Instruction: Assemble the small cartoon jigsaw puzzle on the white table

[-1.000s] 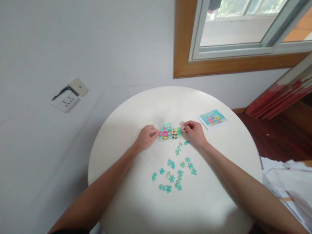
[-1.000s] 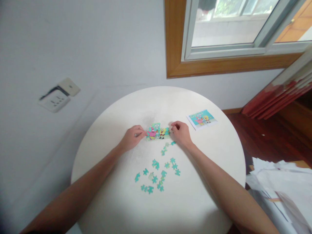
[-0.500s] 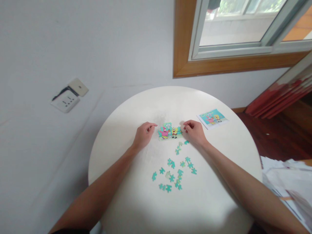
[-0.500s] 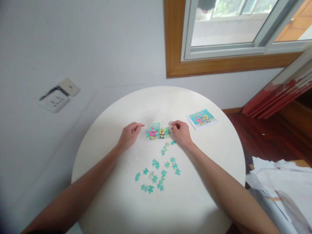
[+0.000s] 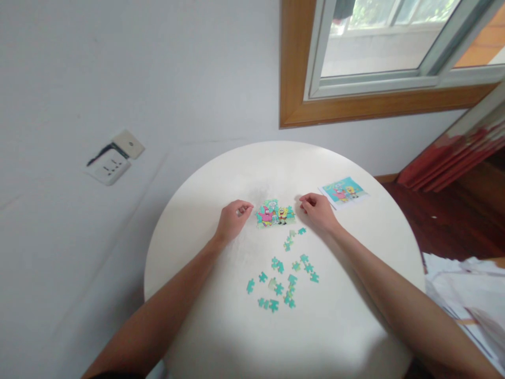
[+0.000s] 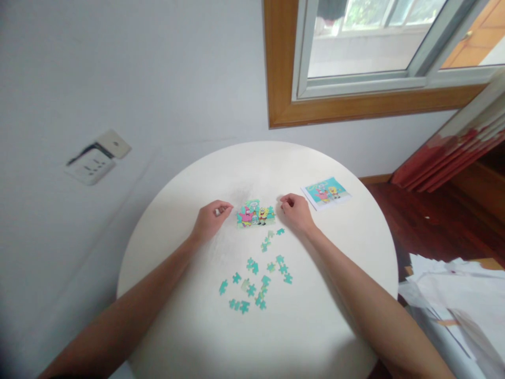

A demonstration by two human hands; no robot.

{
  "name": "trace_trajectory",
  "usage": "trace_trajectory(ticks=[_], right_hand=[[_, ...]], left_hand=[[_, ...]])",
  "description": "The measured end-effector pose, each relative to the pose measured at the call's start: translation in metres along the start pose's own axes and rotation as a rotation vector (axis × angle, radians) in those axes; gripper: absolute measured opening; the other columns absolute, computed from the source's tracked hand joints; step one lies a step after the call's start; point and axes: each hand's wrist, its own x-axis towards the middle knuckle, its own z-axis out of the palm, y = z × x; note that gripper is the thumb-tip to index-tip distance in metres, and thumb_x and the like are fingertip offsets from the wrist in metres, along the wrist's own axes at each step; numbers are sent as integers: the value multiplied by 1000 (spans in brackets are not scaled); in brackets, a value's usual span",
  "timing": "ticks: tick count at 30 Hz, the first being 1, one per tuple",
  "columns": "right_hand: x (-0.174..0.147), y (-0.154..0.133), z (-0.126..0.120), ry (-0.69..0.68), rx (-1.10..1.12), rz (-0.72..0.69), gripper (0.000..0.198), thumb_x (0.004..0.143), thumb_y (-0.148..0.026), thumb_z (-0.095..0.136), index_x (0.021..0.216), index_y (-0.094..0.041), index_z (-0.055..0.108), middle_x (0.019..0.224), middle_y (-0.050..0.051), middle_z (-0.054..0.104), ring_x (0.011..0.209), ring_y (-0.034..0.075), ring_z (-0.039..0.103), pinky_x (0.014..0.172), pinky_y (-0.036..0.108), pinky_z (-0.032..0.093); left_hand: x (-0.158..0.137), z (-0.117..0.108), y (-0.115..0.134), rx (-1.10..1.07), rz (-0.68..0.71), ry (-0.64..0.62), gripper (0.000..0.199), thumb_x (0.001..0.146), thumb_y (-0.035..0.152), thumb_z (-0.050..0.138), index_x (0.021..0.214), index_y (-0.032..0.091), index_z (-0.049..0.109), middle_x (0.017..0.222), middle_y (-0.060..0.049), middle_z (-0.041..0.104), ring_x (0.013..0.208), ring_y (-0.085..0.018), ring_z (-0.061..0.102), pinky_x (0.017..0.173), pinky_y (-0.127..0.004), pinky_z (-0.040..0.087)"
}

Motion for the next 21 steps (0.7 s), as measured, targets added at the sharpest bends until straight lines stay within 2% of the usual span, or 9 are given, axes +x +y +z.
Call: trace_trajectory(ticks=[21], right_hand=[[-3, -9, -4, -16, -67, -17, 20, 78, -24, 53, 83, -15, 70, 70, 6, 71, 66, 18, 63, 62, 28, 45]], left_hand=[[-2, 3, 2, -5, 27, -41, 17, 88, 30, 60, 87, 18, 72, 82, -3, 72, 71, -14, 60, 69, -25, 48]])
